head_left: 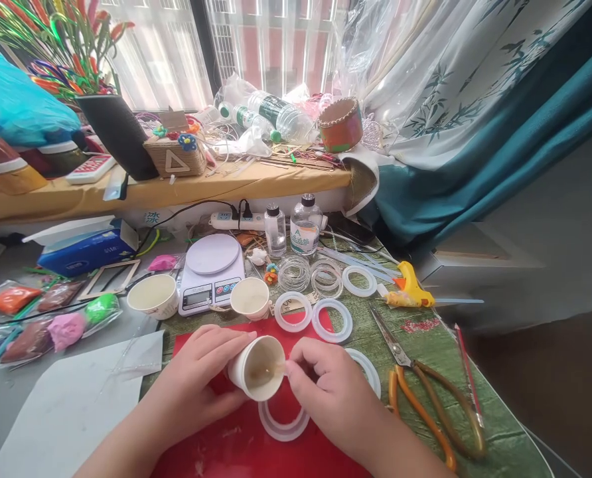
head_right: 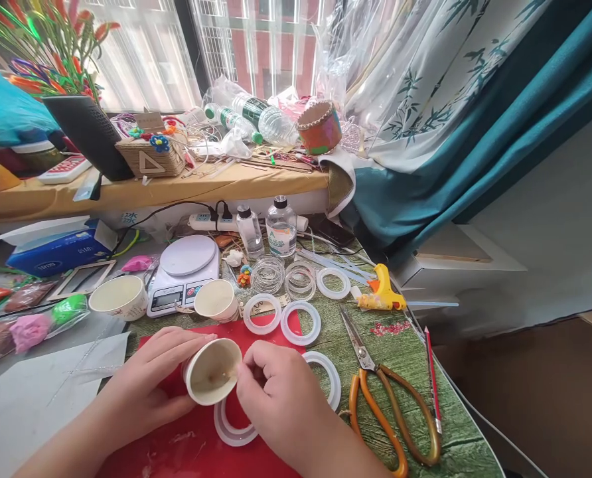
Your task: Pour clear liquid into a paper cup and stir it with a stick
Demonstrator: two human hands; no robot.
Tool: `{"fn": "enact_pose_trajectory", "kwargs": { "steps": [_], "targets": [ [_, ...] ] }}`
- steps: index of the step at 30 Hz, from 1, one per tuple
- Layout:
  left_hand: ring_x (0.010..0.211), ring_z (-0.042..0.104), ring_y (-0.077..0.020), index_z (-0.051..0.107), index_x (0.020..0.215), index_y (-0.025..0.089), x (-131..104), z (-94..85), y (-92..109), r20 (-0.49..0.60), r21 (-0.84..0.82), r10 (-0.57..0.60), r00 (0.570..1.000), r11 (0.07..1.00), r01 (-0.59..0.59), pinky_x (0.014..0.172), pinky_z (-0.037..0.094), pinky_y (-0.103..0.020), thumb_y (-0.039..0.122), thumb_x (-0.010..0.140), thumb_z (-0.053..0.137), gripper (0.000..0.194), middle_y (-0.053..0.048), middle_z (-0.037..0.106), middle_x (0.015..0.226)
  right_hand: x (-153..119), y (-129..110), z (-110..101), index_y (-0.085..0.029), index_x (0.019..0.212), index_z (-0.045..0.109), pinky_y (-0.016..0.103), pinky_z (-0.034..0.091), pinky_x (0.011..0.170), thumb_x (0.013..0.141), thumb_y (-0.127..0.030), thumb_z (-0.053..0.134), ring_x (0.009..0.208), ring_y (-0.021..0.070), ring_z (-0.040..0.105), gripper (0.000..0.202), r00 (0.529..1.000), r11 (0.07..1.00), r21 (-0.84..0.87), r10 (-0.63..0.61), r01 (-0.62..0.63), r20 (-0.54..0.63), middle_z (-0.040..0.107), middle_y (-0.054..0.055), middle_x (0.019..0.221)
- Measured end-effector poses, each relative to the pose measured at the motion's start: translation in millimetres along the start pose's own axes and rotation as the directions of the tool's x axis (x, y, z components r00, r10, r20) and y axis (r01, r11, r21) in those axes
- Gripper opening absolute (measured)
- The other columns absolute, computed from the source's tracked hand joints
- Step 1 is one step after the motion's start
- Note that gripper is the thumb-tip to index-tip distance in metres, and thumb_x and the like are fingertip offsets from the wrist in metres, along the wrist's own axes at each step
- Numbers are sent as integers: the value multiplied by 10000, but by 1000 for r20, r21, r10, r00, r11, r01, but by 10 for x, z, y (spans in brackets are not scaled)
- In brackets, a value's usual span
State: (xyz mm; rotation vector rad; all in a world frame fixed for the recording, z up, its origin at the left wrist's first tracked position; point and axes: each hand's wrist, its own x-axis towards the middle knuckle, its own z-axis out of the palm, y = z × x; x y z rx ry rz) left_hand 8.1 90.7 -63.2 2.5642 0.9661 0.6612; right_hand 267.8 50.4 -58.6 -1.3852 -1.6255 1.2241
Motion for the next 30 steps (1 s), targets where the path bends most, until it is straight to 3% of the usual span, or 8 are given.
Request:
{"fn": "enact_pose_trajectory", "kwargs": {
  "steps": [6, 10, 14, 16, 19, 24, 30],
  "targets": [
    [1063, 724, -233, 564, 1447, 329, 2, -3, 5, 3, -16, -9, 1000, 1000, 9, 925, 555, -356, 218, 980, 711, 501, -60, 780, 1296, -12, -50, 7, -223, 792, 558, 261, 347, 593, 1005, -326, 558, 643, 135, 481, 236, 998, 997, 69, 32, -36, 60, 553, -39, 703],
    [1086, 725, -234, 569, 1458, 331, -7, 2, 16, -13, -24, -20, 1000, 1000, 20, 950, 561, -357, 194, 970, 701, 525, -56, 779, 1304, 0, -15, 21, -222, 790, 552, 270, 347, 612, 1004, -326, 562, 652, 138, 483, 238, 1000, 999, 47, 23, -23, -7, 557, -36, 708],
    [1054, 745, -225, 577, 1455, 323, -4, 2, 15, -14, -6, 0, 1000, 1000, 0, 920, 580, -334, 176, 943, 717, 551, -57, 791, 1279, 23, 9, 14, -219, 830, 587, 256, 388, 624, 1016, -351, 570, 684, 144, 526, 229, 998, 984, 169, 49, -53, 26, 597, -27, 744],
    [1055, 752, -224, 588, 1449, 327, -1, 3, 13, -21, 3, -4, 1000, 1000, 4, 922, 583, -332, 171, 932, 723, 556, -51, 796, 1276, 29, 7, 13, -217, 814, 578, 257, 382, 622, 1020, -372, 575, 685, 144, 519, 257, 998, 988, 139, 63, -62, -4, 594, -26, 742],
    [1053, 752, -224, 591, 1439, 328, 0, 9, 8, -33, 7, -1, 999, 1000, 1, 935, 581, -335, 183, 930, 737, 550, -47, 802, 1260, 24, 11, 30, -217, 810, 575, 259, 380, 620, 1014, -394, 574, 671, 143, 502, 270, 997, 985, 162, 52, -60, 53, 575, -29, 725],
    [1069, 740, -230, 577, 1458, 330, -17, 12, 0, -27, -2, -5, 1000, 1000, 5, 938, 581, -341, 181, 942, 719, 555, -53, 786, 1300, 7, 48, 73, -226, 774, 521, 276, 339, 612, 1014, -387, 550, 646, 141, 471, 290, 1000, 999, 27, -18, 19, -25, 545, -33, 698],
    [1063, 741, -230, 584, 1448, 333, -22, -2, -2, -35, -17, -15, 999, 1000, 14, 937, 581, -345, 171, 934, 732, 559, -50, 791, 1285, 10, 68, 100, -225, 794, 537, 275, 358, 616, 1014, -399, 539, 649, 145, 493, 280, 999, 999, 46, -28, 29, -22, 559, -28, 709]
  ]
}}
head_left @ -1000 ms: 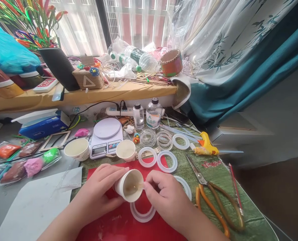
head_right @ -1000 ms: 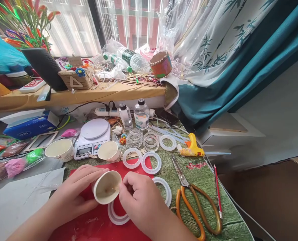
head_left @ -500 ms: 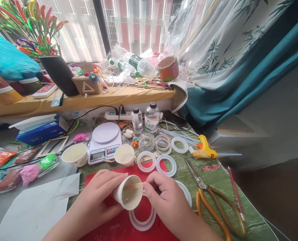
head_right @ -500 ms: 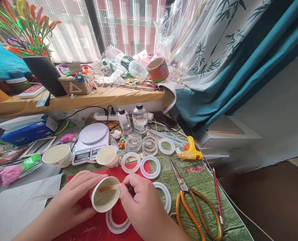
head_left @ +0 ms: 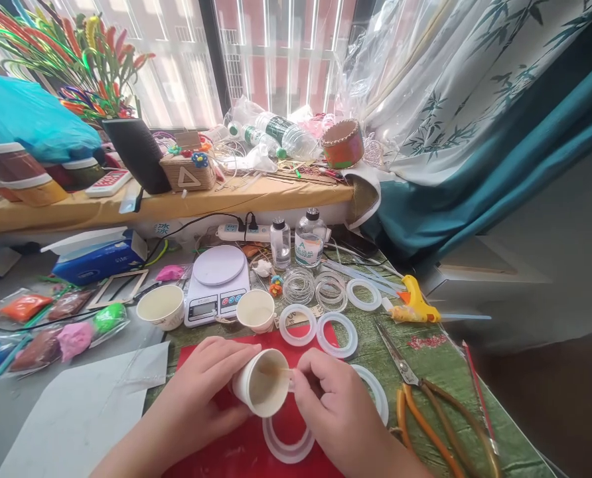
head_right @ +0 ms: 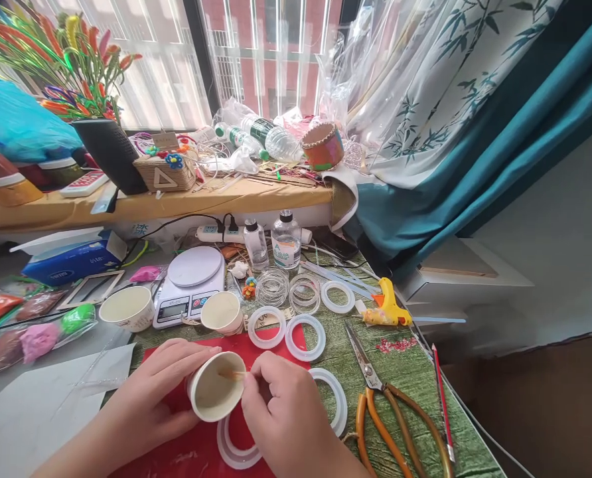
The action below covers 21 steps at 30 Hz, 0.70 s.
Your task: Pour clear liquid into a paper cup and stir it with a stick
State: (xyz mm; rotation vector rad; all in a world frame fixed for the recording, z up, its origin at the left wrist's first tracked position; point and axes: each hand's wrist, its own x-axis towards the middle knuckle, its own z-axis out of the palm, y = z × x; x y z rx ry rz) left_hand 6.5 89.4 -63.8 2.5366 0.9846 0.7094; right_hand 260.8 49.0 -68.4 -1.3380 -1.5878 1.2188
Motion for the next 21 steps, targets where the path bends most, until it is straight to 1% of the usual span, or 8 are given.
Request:
{"fn": "enact_pose_trajectory", "kwargs": {
  "steps": [3, 6, 9, 11, 13, 15, 17, 21],
  "targets": [
    [1047, 742, -227, 593, 1431, 336, 9, -2, 6, -2, -3, -3, 1000, 1000, 3, 919, 579, -340, 179, 930, 740, 545, -46, 794, 1270, 7, 5, 1, -223, 819, 558, 274, 383, 629, 1022, -423, 530, 672, 152, 518, 287, 999, 998, 53, 31, -33, 44, 585, -18, 736],
    [1048, 736, -224, 582, 1434, 332, 7, 3, 15, -11, -1, -4, 1000, 1000, 4, 928, 568, -347, 189, 948, 730, 528, -49, 791, 1247, 2, 9, 4, -227, 807, 541, 279, 367, 627, 1027, -421, 529, 665, 150, 504, 293, 1000, 1000, -1, 22, -22, 12, 573, -22, 730],
    [1062, 723, -219, 564, 1438, 330, -4, 5, 25, -4, -1, -4, 1000, 1000, 4, 947, 562, -351, 187, 951, 734, 535, -45, 781, 1253, -11, 12, 11, -228, 813, 544, 278, 360, 625, 1030, -407, 519, 662, 148, 501, 283, 999, 1000, -12, 0, 1, 41, 565, -25, 731],
    [1067, 718, -219, 552, 1454, 330, -7, 3, 34, 8, 0, -1, 1000, 1000, 1, 945, 562, -353, 181, 951, 731, 554, -46, 776, 1269, -17, 11, 12, -230, 806, 530, 280, 351, 624, 1035, -403, 506, 661, 148, 489, 288, 999, 999, -42, -33, 34, 24, 553, -26, 727],
    [1052, 720, -221, 552, 1453, 328, -4, 0, 44, 11, 6, 7, 1000, 1000, -7, 927, 563, -355, 179, 954, 722, 548, -49, 779, 1265, -17, 6, 6, -231, 796, 515, 279, 341, 615, 1032, -391, 504, 650, 146, 476, 285, 998, 996, -70, -48, 51, 34, 540, -29, 716],
    [1037, 724, -223, 556, 1446, 325, 3, -1, 52, 9, 13, 13, 1000, 1000, -13, 913, 564, -357, 180, 960, 713, 531, -54, 782, 1256, -12, -2, -4, -231, 799, 519, 275, 348, 617, 1030, -388, 500, 653, 146, 483, 280, 998, 996, -75, -53, 56, 45, 545, -27, 721],
    [1038, 730, -227, 557, 1445, 323, 7, 3, 52, 6, 15, 18, 1000, 1000, -18, 911, 566, -359, 180, 961, 709, 527, -60, 785, 1254, -6, -8, -13, -230, 797, 519, 273, 353, 620, 1032, -389, 496, 656, 147, 492, 284, 998, 995, -80, -50, 53, 29, 551, -25, 723],
    [1073, 737, -239, 564, 1453, 320, -11, 27, 23, 22, 15, 11, 1000, 1000, -12, 932, 570, -369, 184, 951, 714, 541, -65, 785, 1274, 0, -4, -21, -230, 806, 532, 269, 363, 610, 1036, -396, 499, 648, 147, 508, 285, 999, 998, -49, -46, 48, 29, 570, -24, 719]
  ]
}}
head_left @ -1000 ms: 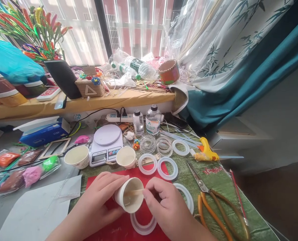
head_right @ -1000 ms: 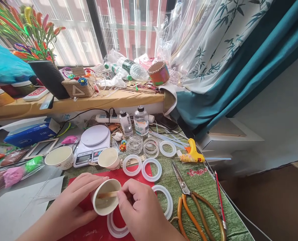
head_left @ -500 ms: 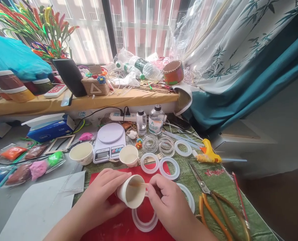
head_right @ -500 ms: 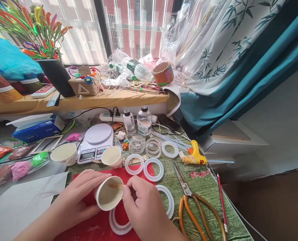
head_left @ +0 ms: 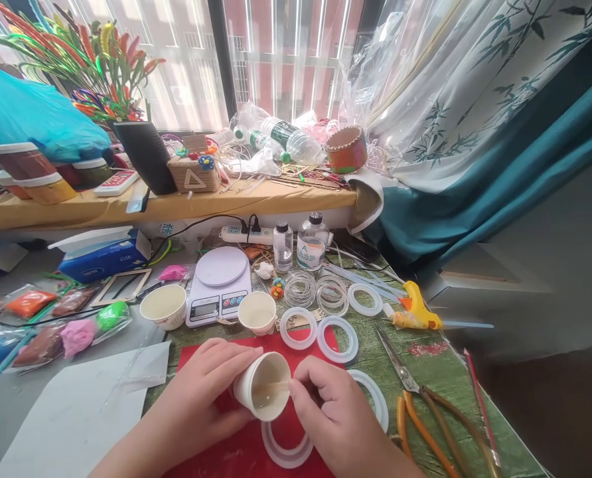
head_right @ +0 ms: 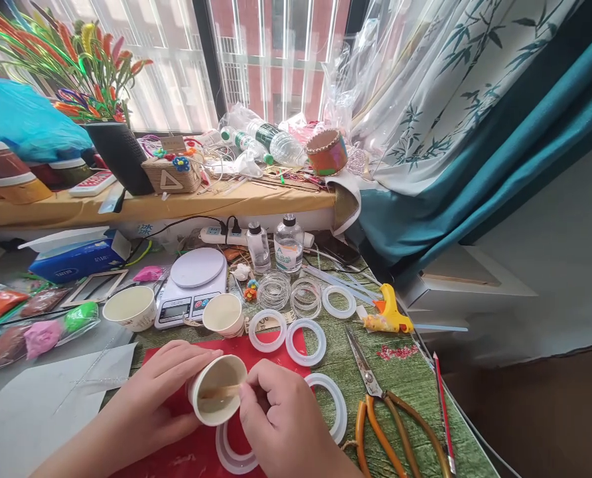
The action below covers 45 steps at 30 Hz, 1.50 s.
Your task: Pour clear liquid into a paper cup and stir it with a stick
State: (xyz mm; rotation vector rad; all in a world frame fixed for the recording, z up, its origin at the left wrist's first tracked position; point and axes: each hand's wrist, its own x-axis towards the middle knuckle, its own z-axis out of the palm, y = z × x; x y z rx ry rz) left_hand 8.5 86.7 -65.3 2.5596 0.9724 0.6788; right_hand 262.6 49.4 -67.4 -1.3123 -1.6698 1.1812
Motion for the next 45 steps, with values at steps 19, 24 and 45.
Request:
{"fn": "enact_pose_trajectory", "kwargs": {
  "steps": [19, 24, 45],
  "targets": [
    [1078, 742, -245, 554, 1482, 313, -24, 21, -18, -20, -8, 0, 1000, 1000, -1, 955, 581, -377, 178, 942, 713, 578, -76, 787, 1276, -26, -18, -9, -227, 763, 506, 267, 333, 588, 1005, -285, 542, 619, 132, 477, 251, 994, 991, -78, -106, 106, 8, 546, -31, 688],
    [1083, 756, -244, 561, 1489, 322, -21, 4, -5, -29, -14, 13, 999, 1000, -14, 959, 579, -370, 141, 919, 705, 616, -68, 792, 1273, -29, 21, -25, -228, 788, 541, 250, 370, 586, 1036, -314, 532, 614, 131, 503, 263, 993, 996, -39, -87, 84, -79, 565, -33, 685],
    [1049, 744, -229, 562, 1463, 330, -7, -20, -8, 2, -23, -1, 1000, 1000, 1, 923, 578, -344, 149, 936, 718, 578, -66, 789, 1266, -26, -11, 13, -222, 764, 548, 254, 360, 588, 996, -316, 553, 613, 130, 491, 250, 996, 998, -22, -55, 54, -65, 564, -31, 673]
  ]
}}
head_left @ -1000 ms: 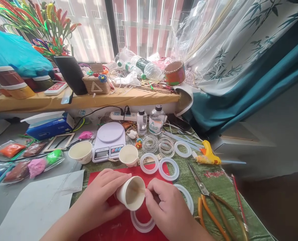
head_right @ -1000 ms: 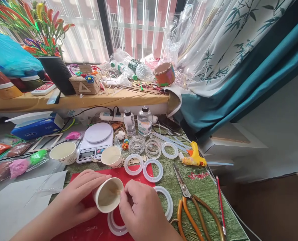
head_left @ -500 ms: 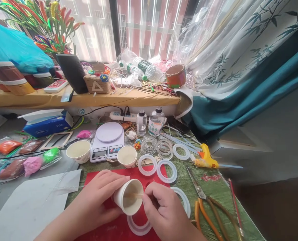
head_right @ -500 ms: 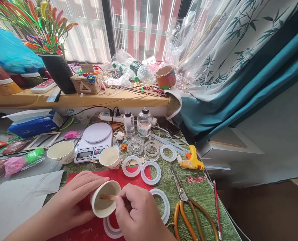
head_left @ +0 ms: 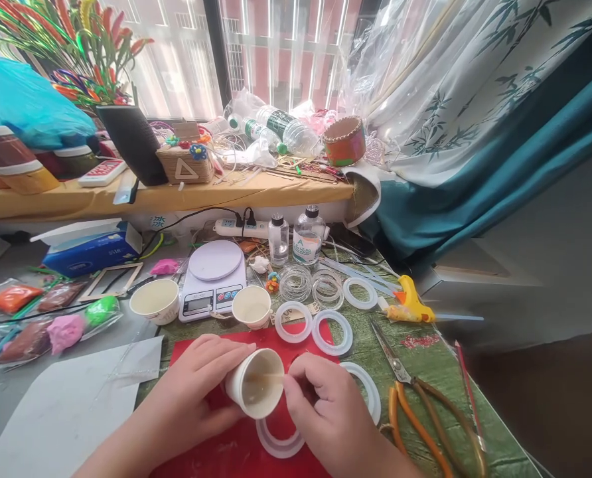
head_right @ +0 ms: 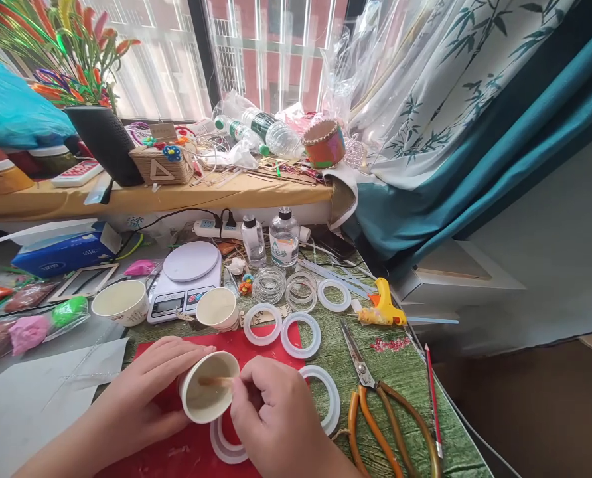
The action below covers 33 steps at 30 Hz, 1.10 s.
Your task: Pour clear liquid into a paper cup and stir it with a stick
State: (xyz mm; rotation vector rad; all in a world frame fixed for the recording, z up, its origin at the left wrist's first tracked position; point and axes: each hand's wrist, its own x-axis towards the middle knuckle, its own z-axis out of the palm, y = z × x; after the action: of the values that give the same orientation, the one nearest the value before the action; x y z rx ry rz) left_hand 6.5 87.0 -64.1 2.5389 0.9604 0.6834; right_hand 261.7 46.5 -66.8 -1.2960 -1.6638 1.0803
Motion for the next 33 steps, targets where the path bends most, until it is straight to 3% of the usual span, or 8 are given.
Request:
{"fn": "enact_pose_trajectory", "kwargs": {
  "steps": [8, 16, 19, 27, 33],
  "targets": [
    [1050, 755, -235, 589, 1446, 331, -3, 0, -24, 15, -1, -17, 1000, 1000, 17, 911, 596, -334, 183, 923, 732, 562, -59, 797, 1264, 13, 26, -14, -222, 750, 534, 258, 349, 586, 976, -302, 581, 624, 132, 481, 245, 996, 996, 16, 88, -89, 12, 552, -36, 677],
    [1077, 774, -266, 613, 1442, 350, -56, 12, -37, 8, -38, -85, 996, 996, 85, 906, 634, -345, 264, 926, 785, 550, -74, 805, 1269, 28, -5, -16, -226, 757, 530, 257, 363, 592, 965, -255, 578, 614, 132, 492, 216, 998, 998, 44, 38, -41, 58, 556, -38, 680],
    [1135, 773, -291, 610, 1448, 343, -100, 18, -61, -22, -40, -138, 990, 990, 137, 932, 641, -367, 310, 920, 794, 560, -83, 790, 1323, 32, -8, -16, -228, 765, 528, 266, 356, 609, 989, -270, 557, 636, 139, 495, 229, 999, 999, 2, 37, -37, 24, 553, -34, 694],
    [1151, 778, -269, 599, 1439, 359, -71, 46, -102, 31, -20, -101, 994, 995, 101, 962, 644, -364, 253, 914, 760, 558, -44, 793, 1328, 44, -7, -21, -231, 756, 487, 275, 326, 613, 991, -272, 544, 639, 135, 464, 246, 998, 998, -34, 59, -58, 39, 527, -43, 692],
    [1184, 776, -271, 596, 1432, 330, -58, 24, -105, 73, -49, -151, 986, 987, 154, 976, 647, -361, 226, 906, 737, 554, -67, 777, 1372, 60, -20, -16, -230, 737, 483, 269, 342, 622, 965, -262, 569, 655, 138, 488, 246, 998, 999, -17, 47, -46, 32, 534, -35, 708]
  ]
}}
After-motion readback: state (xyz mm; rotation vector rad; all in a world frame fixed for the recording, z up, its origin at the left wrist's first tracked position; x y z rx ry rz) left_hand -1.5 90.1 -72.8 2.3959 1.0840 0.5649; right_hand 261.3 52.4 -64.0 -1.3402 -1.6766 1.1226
